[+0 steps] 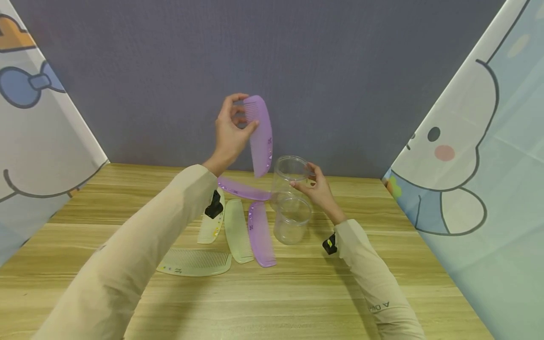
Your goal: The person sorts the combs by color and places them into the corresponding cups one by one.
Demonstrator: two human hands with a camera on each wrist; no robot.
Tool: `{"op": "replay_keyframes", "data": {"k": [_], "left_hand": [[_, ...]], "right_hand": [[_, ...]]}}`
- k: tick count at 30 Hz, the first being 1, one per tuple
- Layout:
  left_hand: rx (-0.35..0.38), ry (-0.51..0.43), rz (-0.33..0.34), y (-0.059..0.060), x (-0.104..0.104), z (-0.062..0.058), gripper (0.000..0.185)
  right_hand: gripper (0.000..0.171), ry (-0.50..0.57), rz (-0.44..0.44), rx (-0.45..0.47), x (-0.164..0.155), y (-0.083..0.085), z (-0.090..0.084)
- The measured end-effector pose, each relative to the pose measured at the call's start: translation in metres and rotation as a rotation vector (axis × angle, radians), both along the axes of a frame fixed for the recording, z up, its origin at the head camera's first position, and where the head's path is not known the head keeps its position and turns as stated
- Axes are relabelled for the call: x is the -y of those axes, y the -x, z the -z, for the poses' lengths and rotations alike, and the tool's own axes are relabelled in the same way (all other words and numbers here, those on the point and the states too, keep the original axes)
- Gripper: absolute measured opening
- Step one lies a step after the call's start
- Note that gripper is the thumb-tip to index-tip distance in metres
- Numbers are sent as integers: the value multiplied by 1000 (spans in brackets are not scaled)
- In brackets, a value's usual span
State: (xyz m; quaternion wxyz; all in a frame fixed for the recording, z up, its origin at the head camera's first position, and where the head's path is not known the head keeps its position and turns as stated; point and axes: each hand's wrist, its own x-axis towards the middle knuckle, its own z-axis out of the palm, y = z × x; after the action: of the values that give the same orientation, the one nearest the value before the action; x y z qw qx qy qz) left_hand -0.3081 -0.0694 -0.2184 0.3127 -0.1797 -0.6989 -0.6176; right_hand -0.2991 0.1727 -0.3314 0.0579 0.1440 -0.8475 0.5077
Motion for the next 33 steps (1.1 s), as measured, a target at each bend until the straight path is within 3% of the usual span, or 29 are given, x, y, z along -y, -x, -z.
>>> {"op": "replay_keyframes", "data": {"k": [5, 13, 23, 27, 33], "left_hand": [[-76, -26, -12, 3, -8, -2, 53], [-94, -93, 19, 0, -20, -10, 52], [-80, -134, 25, -17, -38, -20, 48], [-84, -141, 11, -19, -44, -18, 47], [-97, -142, -12, 0, -49, 0, 49]], "right_hand": [[83, -10, 16, -24, -3, 8, 10], [82, -17, 29, -39, -3, 7, 9], [82, -1, 21, -37, -5, 7, 10], [82, -6, 24, -37, -5, 7, 10], [82, -6, 23, -37, -5, 7, 11]]}}
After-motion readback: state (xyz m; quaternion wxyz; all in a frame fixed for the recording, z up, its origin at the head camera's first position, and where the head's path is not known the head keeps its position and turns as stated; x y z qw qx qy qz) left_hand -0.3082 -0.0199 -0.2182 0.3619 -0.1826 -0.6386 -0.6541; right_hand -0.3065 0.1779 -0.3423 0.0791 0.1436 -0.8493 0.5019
